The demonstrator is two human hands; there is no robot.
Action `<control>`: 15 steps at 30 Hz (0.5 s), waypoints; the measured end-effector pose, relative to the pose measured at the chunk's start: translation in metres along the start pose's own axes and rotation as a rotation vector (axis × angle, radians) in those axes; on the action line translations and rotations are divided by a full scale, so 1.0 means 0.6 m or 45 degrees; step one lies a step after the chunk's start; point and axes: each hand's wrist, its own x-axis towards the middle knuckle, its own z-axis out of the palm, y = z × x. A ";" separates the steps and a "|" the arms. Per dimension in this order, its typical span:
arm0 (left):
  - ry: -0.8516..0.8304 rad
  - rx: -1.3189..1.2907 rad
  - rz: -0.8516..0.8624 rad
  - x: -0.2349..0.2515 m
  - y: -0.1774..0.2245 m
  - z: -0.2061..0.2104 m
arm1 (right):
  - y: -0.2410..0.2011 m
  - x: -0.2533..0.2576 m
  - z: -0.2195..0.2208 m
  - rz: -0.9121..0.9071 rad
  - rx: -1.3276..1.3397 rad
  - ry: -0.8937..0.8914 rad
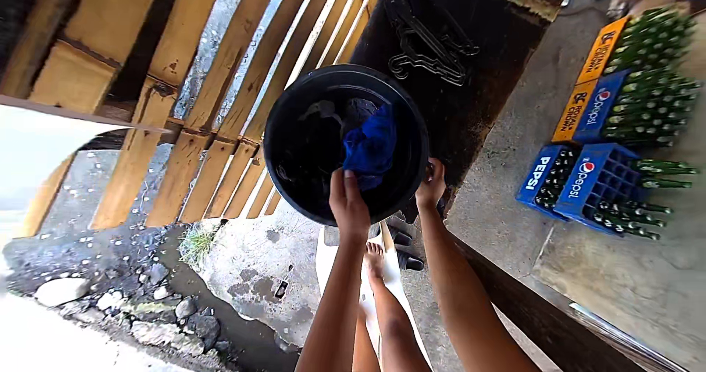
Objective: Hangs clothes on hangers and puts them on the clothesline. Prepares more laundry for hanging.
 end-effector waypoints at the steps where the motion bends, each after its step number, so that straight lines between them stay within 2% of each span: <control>1: 0.083 -0.139 -0.016 -0.002 0.022 -0.010 | -0.013 0.002 -0.016 -0.031 0.168 0.061; 5: 0.247 -0.550 -0.059 0.006 0.120 -0.054 | -0.078 -0.014 -0.093 -0.313 0.583 0.174; 8: 0.188 -0.733 -0.168 0.009 0.188 -0.094 | -0.161 -0.053 -0.153 -0.435 0.714 0.202; 11: 0.010 -0.659 -0.155 -0.035 0.247 -0.150 | -0.264 -0.145 -0.212 -0.612 0.650 -0.063; 15: -0.169 -0.680 -0.093 -0.149 0.342 -0.216 | -0.369 -0.297 -0.262 -0.846 0.408 -0.479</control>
